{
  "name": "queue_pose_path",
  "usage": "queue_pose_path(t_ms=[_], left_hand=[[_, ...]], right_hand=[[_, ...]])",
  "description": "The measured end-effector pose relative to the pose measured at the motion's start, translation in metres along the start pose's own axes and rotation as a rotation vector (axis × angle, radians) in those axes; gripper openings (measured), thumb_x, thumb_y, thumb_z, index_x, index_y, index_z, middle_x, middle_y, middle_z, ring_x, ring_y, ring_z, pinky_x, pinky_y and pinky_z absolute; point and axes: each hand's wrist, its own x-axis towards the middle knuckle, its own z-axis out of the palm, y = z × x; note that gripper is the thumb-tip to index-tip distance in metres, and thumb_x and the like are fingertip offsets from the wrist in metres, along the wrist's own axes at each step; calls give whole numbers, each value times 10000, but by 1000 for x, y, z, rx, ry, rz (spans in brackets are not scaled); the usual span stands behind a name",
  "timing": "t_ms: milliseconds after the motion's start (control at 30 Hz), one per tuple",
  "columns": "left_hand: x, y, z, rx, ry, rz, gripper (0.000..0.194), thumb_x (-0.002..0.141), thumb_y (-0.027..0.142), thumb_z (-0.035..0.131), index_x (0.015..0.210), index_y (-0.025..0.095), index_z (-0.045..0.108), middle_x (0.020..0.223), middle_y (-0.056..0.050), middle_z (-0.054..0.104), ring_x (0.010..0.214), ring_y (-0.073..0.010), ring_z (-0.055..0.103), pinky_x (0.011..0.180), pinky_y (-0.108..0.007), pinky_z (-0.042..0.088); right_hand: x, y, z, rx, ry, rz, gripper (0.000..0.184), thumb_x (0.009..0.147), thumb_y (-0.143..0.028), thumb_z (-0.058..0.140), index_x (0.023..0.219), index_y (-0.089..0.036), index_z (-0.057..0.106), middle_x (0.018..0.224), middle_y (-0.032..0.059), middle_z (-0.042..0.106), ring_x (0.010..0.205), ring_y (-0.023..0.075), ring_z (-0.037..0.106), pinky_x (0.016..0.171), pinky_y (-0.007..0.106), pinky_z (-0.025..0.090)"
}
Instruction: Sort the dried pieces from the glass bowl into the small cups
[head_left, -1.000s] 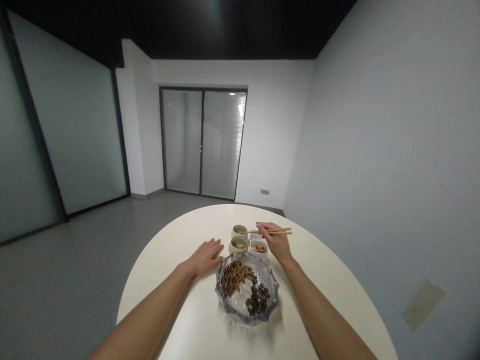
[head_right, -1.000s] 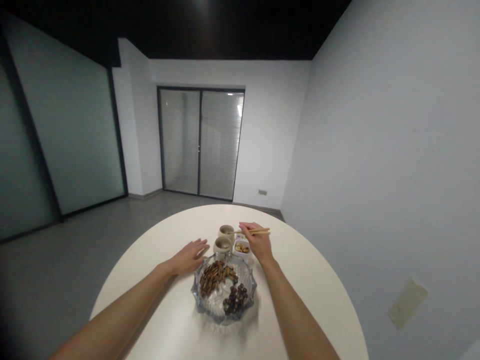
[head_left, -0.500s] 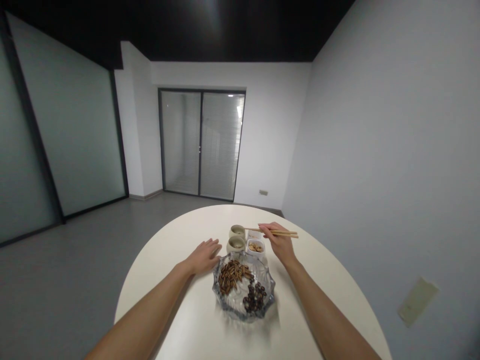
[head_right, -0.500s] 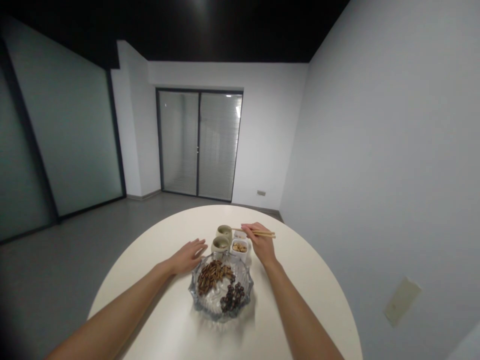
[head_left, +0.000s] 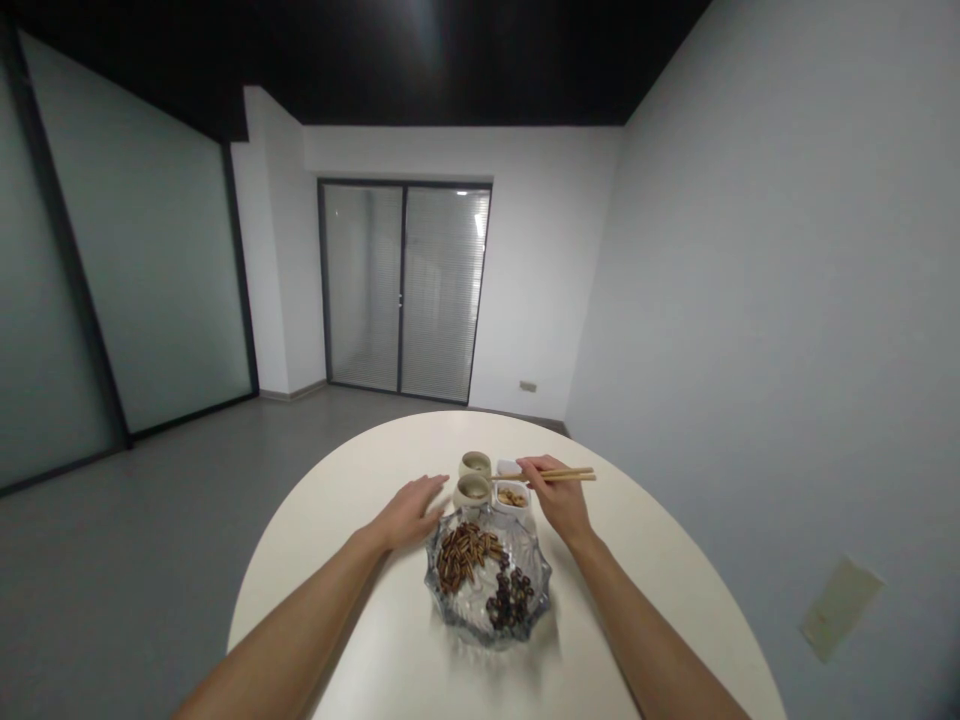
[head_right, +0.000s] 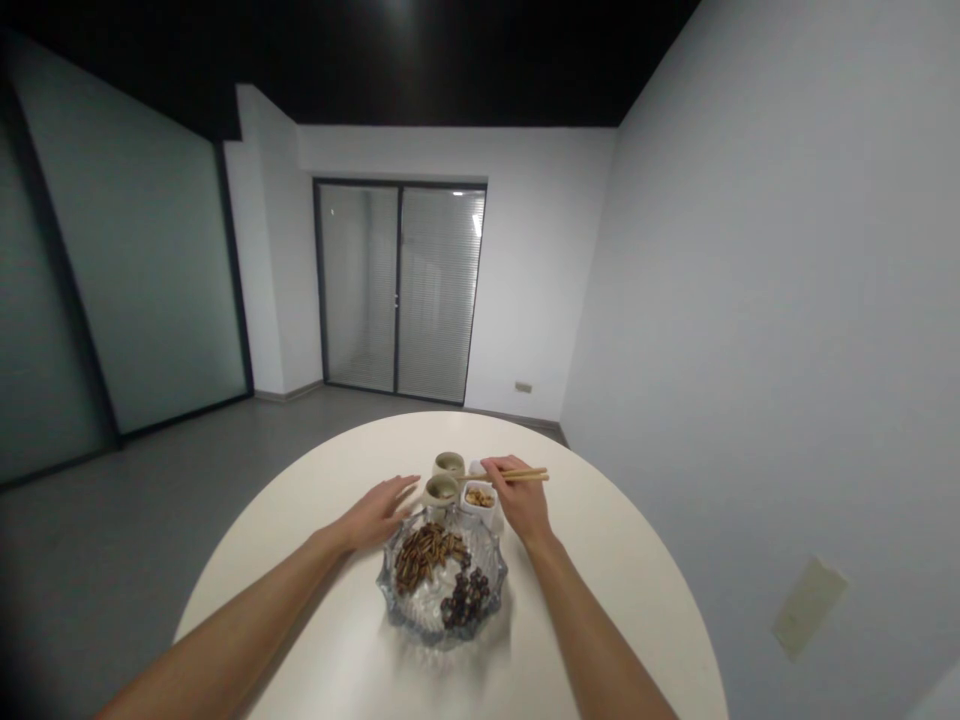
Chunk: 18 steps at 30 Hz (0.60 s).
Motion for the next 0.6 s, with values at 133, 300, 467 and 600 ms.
queue_pose_path(t_ms=[133,300,467,600], left_hand=[[7,7,2,-300,64,129,689,894,365,597,1515,241,324,1551,-97,368,1408,-274,364,1180,-450,266],[13,17,11,-672,-28,121,952,797,355,746,1562,254,187,1545,-134,369,1407,-301,369,1157,-478,306],[20,22,23,-937,-2,62,998,785,438,759,1564,184,189,1514,-178,407,1342,-303,463,1126,-436,359],[23,22,25,-975,30,-105,973,760,484,768,1539,168,279,1428,-187,513,1246,-336,553,1043,-431,443]], right_hand=[[0,-8,-1,-83,-7,-48,298,940,-426,586,841,-196,748,790,59,726,749,225,671,714,348,525],[-2,-10,-2,-113,-11,-65,301,953,-420,567,858,-196,744,788,55,722,739,219,663,712,340,512],[-3,-12,-3,-126,-33,-74,304,966,-406,551,851,-200,741,797,59,722,746,218,662,723,345,513],[-4,-11,-2,-131,-39,-82,301,969,-403,548,849,-205,740,794,57,724,752,220,662,727,349,516]])
